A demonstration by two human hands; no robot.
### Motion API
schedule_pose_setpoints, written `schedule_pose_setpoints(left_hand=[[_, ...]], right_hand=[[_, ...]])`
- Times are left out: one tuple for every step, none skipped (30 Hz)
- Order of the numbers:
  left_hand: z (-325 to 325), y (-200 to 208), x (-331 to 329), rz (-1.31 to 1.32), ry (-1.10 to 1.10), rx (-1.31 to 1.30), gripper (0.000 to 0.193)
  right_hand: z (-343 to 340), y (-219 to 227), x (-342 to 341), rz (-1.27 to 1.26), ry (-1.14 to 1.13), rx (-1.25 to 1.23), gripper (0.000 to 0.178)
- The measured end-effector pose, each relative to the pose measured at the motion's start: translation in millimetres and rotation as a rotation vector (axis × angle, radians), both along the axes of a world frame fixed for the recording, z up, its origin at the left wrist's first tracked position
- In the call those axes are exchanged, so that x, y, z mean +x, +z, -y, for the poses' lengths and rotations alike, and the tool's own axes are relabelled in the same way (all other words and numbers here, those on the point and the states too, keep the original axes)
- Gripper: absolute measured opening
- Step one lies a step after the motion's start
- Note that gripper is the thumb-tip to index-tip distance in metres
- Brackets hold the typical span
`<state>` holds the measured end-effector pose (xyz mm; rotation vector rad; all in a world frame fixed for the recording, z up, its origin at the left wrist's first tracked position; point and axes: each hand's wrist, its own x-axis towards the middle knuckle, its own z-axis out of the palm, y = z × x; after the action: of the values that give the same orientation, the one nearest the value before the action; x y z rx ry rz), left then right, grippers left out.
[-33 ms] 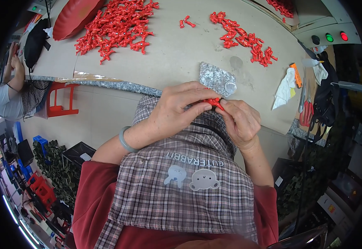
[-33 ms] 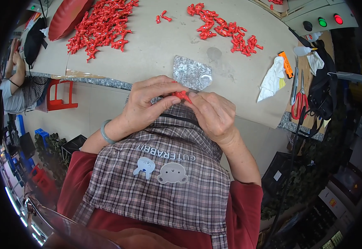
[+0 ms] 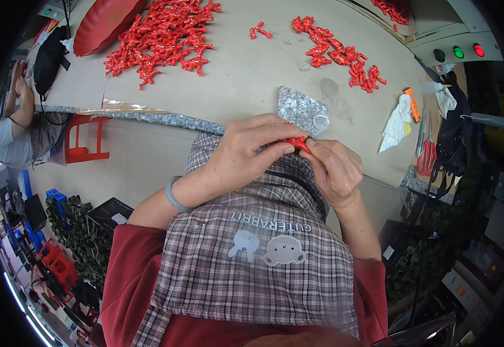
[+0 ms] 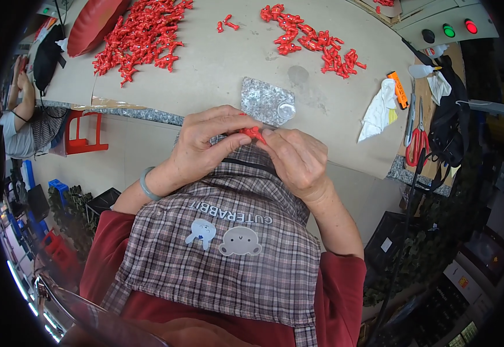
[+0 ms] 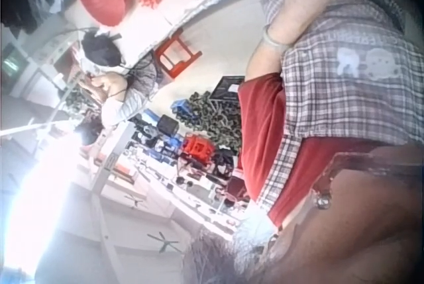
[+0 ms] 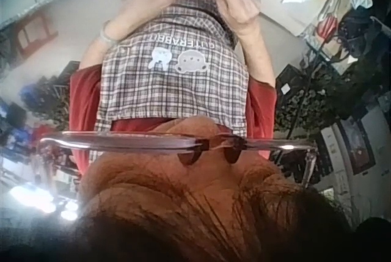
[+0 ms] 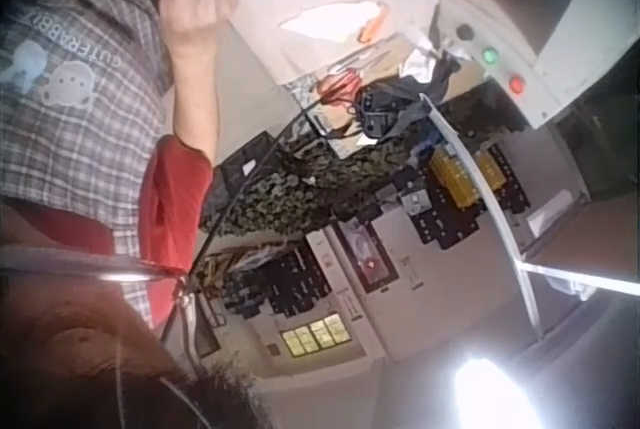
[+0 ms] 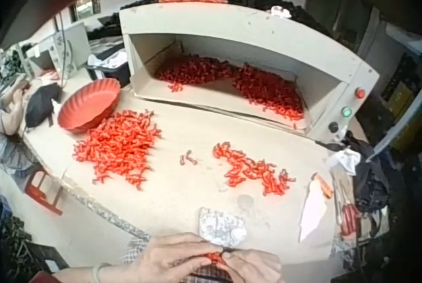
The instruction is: The person assembles plastic toy figures by picking up parts from the table and attaching component pieces onto the toy bodies by hand.
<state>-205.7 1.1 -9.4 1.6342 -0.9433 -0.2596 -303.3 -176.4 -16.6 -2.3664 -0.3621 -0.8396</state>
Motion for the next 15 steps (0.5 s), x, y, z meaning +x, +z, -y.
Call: schedule_pose_setpoints(left_hand=[[-0.3, -0.5, 0.4, 0.012, -0.009, 0.0, 0.022], [-0.7, -1.1, 0.7, 0.013, -0.011, -0.001, 0.022], [-1.1, -1.5, 0.8, 0.017, -0.02, 0.01, 0.023], [-1.4, -1.9, 1.1, 0.02, -0.026, 0.023, 0.023], [-1.4, -2.4, 1.2, 0.019, -0.025, 0.024, 0.023], [-1.4, -3.0, 1.2, 0.015, -0.023, 0.019, 0.023], [-1.3, -3.5, 1.0, 0.012, -0.024, 0.012, 0.023], [-1.8, -2.8, 0.8, 0.012, -0.025, 0.012, 0.023], [-2.6, -1.2, 0.4, -0.017, -0.03, 0.045, 0.024], [-3.2, 0.0, -0.4, -0.046, -0.035, 0.078, 0.026], [-3.3, 0.9, -1.0, -0.046, -0.035, 0.079, 0.026], [-3.3, 1.6, -1.6, -0.044, -0.027, 0.086, 0.025], [-3.1, 2.0, -2.3, -0.043, -0.019, 0.093, 0.025], [-2.9, 1.7, -3.1, -0.043, -0.019, 0.094, 0.025], [-2.5, 1.1, -3.8, -0.06, -0.015, 0.082, 0.024]], right_hand=[[-0.4, 0.0, 0.0, 0.001, -0.002, 0.0, 0.026], [-1.1, 0.0, 0.1, 0.008, 0.004, -0.003, 0.025], [-1.5, 0.0, -0.1, 0.016, 0.01, -0.006, 0.024], [-1.3, -0.3, 0.3, 0.015, 0.011, -0.004, 0.024], [-1.1, -0.8, 0.5, 0.013, 0.016, -0.001, 0.023], [-0.9, -1.4, 0.7, 0.011, 0.022, 0.003, 0.023], [-1.1, -2.1, 0.3, 0.012, 0.02, 0.002, 0.023], [-1.4, -2.8, -0.1, 0.011, 0.015, -0.001, 0.023], [-1.7, -3.3, -0.3, 0.01, 0.01, -0.005, 0.023], [-2.0, -3.4, -0.8, 0.009, 0.01, -0.005, 0.023], [-2.3, -3.5, -1.3, -0.001, 0.007, 0.0, 0.022], [-2.7, -3.7, -1.6, -0.011, 0.005, 0.004, 0.022], [-3.0, -3.8, -2.0, -0.011, 0.005, 0.004, 0.022], [-3.3, -4.1, -2.3, -0.018, 0.002, 0.01, 0.022], [-3.5, -4.4, -2.5, -0.025, 0.0, 0.016, 0.021]])
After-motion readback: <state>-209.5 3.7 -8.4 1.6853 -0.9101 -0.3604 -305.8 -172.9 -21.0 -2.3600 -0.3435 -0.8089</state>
